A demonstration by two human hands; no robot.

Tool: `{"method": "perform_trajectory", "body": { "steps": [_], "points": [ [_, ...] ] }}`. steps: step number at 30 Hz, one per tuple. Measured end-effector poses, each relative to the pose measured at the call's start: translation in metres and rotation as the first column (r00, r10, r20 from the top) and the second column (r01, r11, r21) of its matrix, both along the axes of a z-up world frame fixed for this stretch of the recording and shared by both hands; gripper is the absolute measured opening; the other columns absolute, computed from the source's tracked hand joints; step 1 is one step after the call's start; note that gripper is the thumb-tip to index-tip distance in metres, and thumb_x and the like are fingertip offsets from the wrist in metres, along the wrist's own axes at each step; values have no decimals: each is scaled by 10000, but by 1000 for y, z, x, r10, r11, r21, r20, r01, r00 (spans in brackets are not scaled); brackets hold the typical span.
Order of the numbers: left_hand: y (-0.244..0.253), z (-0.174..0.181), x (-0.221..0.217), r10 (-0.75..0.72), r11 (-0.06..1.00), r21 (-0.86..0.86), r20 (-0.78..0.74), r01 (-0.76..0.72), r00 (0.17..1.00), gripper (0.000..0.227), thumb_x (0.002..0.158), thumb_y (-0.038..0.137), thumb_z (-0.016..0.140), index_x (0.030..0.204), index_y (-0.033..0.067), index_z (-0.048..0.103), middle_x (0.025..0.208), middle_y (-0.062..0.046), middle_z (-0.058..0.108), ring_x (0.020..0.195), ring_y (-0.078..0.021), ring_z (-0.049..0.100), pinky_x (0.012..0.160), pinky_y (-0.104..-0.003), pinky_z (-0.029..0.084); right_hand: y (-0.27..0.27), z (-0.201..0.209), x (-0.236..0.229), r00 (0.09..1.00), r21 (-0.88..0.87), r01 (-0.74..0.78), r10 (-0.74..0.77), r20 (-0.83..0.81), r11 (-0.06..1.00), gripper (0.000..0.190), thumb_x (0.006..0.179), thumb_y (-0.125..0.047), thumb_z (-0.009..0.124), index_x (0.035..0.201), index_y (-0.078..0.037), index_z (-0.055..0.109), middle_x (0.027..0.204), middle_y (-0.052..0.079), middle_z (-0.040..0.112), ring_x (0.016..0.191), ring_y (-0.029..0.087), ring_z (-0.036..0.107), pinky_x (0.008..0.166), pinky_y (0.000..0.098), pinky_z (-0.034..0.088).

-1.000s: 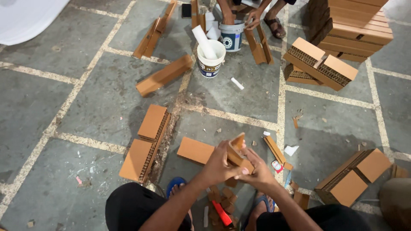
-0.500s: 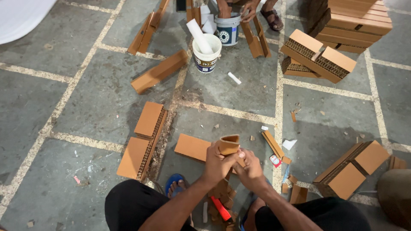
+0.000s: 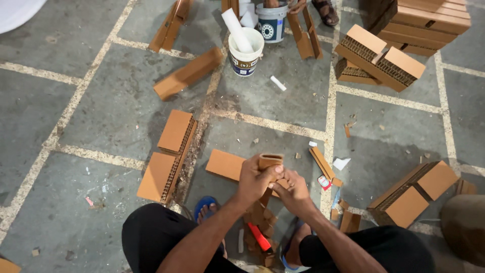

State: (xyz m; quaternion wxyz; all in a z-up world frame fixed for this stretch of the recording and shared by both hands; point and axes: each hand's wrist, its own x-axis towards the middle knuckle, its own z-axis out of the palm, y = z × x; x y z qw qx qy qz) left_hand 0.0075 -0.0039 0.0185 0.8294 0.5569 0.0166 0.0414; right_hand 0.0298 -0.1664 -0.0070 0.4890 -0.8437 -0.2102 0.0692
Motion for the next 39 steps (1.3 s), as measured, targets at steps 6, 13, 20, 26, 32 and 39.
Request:
{"method": "perform_trajectory", "body": {
  "steps": [6, 13, 20, 26, 32, 39],
  "points": [
    [21, 0, 9, -357, 931, 108, 62, 350, 932, 889, 878, 311, 764, 1593, 98, 281, 1411, -59, 535, 1266, -137, 560, 1045, -334, 536, -33, 30, 18, 990, 303, -133, 111, 89, 944, 348, 937, -57, 682, 1277, -7, 629, 1219, 69, 699, 1166, 177, 631, 1049, 370, 469],
    [3, -1, -9, -463, 788, 416, -85, 454, 882, 518, 868, 205, 777, 1327, 31, 612, 1122, -69, 733, 1035, -135, 702, 918, -306, 568, -51, 46, 25, 999, 554, 16, 12, -48, 832, 389, 1015, -214, 703, 1319, 10, 612, 1180, 60, 682, 1102, 157, 626, 995, 337, 500],
    [13, -1, 7, -204, 931, 318, 56, 176, 977, 336, 921, 72, 737, 1239, 9, 647, 1058, -61, 739, 973, -113, 693, 883, -281, 567, -27, 61, 15, 947, 370, -279, 317, -46, 886, 692, 895, -343, 742, 1422, -26, 424, 1260, 42, 612, 1174, 180, 613, 1038, 344, 487],
    [25, -5, 16, 7, 997, 75, 71, -13, 997, 340, 942, 81, 719, 1262, -12, 654, 1052, -43, 747, 933, -76, 682, 850, -256, 565, -6, 24, -7, 908, 82, -197, 214, -361, 977, 425, 820, -74, 742, 1232, -55, 637, 1112, 38, 717, 1067, 149, 675, 935, 328, 558],
    [27, -3, 20, 31, 995, 89, 48, -35, 998, 261, 957, 79, 732, 1182, -20, 644, 1011, -38, 741, 905, -104, 688, 821, -275, 569, 1, 5, -9, 989, 25, -121, 123, -85, 992, 218, 830, -42, 772, 1033, -37, 693, 966, 80, 733, 899, 145, 692, 804, 312, 568],
    [14, -13, 15, 4, 1000, -6, 82, -4, 997, 572, 881, 59, 721, 1380, 66, 440, 1183, -40, 605, 1091, -131, 610, 927, -311, 529, -11, 21, -1, 967, -81, -10, -11, -256, 997, 481, 824, -206, 797, 1262, -56, 668, 1015, 112, 802, 880, 130, 749, 799, 281, 581]
  ]
}}
